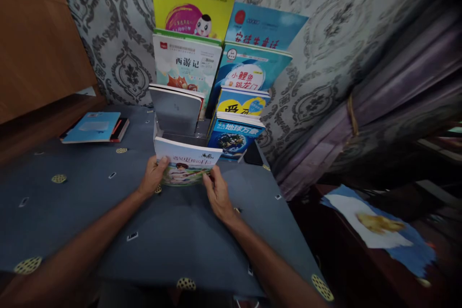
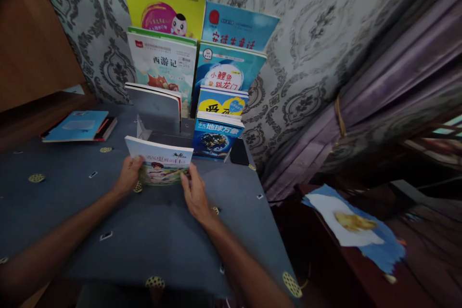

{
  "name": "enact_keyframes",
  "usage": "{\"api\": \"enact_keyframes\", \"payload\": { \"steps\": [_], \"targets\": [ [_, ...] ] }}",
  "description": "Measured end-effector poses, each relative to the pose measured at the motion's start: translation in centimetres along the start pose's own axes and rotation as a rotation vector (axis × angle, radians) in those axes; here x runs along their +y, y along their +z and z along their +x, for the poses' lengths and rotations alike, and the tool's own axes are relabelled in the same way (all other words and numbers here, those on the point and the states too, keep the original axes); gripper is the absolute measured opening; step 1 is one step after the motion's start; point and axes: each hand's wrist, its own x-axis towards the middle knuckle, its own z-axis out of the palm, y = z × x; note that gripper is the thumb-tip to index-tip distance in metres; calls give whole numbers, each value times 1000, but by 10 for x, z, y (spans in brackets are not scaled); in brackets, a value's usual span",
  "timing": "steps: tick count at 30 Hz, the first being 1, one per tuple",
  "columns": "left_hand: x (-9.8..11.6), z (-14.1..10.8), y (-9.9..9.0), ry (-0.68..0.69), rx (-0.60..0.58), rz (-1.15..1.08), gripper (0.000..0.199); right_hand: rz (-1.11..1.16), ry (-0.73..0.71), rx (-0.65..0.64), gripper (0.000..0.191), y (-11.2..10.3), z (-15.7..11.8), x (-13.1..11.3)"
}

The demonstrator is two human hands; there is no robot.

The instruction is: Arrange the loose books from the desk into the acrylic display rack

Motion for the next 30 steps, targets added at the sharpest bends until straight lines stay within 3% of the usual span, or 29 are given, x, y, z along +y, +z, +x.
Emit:
{"api": "enact_keyframes", "payload": {
  "steps": [5,8,14,18,21,26,30],
  "targets": [
    [-15,5,-4,-28,79,-4,72,-25,10,-45,38,2,-1,3],
    [-20,8,-7,-26,38,2,70,-32,27,-68,41,2,0,6],
    [1,5,-5,108,36,144,58,-45,46,-73,40,3,0,11],
    [16,3,-2,182,-86,230,57,-26,69,-61,37,3,0,9],
    [14,4,-1,163,-138,249,64,-26,80,-50,33,3,0,7],
    [4,3,-1,163,-91,306,62,-89,64,10,20,2,-3,5],
    [9,1,-1,147,-141,226,66,-103,80,11,15,4,-5,5]
  ]
}}
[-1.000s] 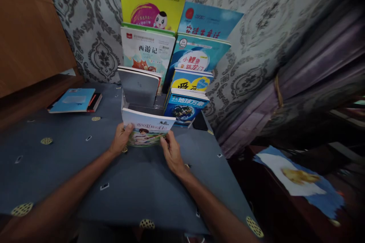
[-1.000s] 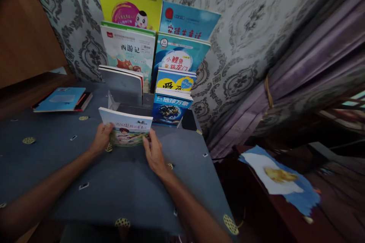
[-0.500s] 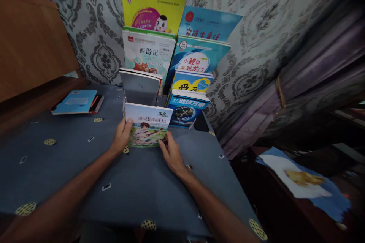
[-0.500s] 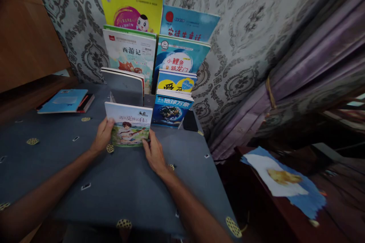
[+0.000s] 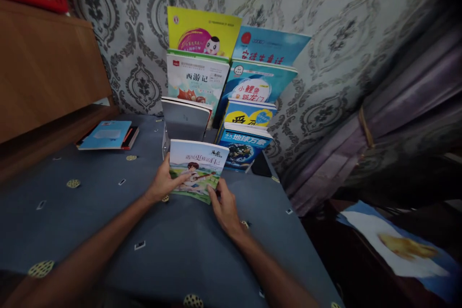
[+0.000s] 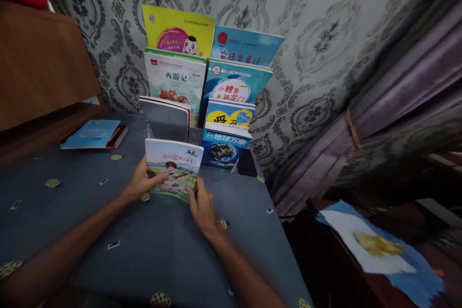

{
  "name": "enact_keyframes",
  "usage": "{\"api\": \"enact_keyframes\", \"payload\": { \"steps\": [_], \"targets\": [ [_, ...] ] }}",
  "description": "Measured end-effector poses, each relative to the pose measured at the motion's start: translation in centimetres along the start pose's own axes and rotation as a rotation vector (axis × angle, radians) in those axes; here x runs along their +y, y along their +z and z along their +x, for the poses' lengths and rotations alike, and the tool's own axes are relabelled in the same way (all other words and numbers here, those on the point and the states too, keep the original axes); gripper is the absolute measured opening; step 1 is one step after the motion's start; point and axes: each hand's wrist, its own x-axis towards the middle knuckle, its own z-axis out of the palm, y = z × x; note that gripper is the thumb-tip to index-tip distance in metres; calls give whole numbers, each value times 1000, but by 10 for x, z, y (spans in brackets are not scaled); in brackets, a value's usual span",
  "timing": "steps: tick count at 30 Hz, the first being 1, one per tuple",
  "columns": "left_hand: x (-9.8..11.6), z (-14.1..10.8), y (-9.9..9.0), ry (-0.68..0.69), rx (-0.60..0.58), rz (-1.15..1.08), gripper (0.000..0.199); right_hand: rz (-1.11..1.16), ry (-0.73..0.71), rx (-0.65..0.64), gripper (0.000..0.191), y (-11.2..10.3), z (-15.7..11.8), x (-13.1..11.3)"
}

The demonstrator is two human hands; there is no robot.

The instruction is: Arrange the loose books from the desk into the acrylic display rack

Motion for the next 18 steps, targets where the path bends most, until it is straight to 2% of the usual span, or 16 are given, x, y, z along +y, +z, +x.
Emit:
{"api": "enact_keyframes", "payload": {
  "steps": [4,9,12,15,18],
  "targets": [
    [2,0,1,-49,42,-196,58,96,-10,-55,21,0,2,-3],
    [-6,0,5,-189,104,-377,65,218,-29,-135,27,-1,3,-11],
    [-11,5,1,-210,95,-360,69,228,-36,-146,28,-1,2,-12],
    [-11,13,-9,-168,46,-269,72,174,-28,-121,26,0,1,-10],
    [-5,19,-22,-101,-40,-124,60,122,-21,-94,25,0,2,-8]
  ]
}}
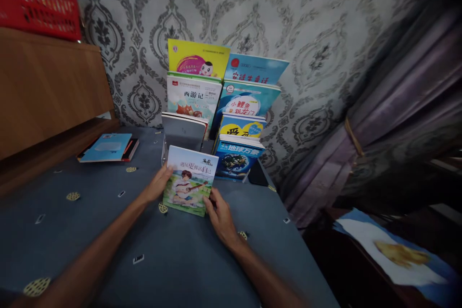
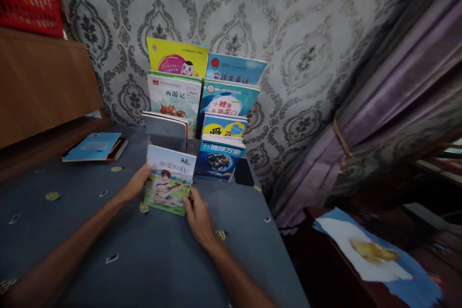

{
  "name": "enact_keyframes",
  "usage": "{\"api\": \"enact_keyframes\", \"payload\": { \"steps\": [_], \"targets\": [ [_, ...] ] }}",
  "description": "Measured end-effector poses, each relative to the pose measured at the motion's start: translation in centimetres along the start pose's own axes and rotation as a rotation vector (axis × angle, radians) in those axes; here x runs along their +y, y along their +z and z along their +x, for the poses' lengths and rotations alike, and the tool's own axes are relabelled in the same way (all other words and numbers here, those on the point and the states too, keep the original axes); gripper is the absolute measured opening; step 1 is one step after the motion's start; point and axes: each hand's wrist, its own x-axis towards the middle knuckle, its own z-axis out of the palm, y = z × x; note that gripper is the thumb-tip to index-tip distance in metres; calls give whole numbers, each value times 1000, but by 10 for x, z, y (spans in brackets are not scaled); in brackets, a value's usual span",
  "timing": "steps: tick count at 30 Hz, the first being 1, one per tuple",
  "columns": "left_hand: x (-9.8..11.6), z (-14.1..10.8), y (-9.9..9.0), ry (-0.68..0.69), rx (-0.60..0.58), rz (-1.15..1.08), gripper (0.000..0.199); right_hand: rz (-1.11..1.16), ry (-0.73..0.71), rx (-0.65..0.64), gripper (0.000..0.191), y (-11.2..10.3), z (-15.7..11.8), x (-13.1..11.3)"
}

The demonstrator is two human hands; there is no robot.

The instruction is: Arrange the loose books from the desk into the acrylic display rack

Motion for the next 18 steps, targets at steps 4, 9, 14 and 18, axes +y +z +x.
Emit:
{"api": "enact_keyframes", "payload": {
  "steps": [4,9,14,18],
  "targets": [
    [16,-2,-13,10,-104,180,38,22,-1,1,26,-1,1,0],
    [25,-8,-24,-84,-177,310,29,55,1,23,29,0,7,-1],
    [36,3,-30,-63,-103,357,29,19,-45,40,29,2,34,-11],
    [51,21,-35,-34,-2,506,22,-1,-68,51,29,4,67,-21]
  ]
}}
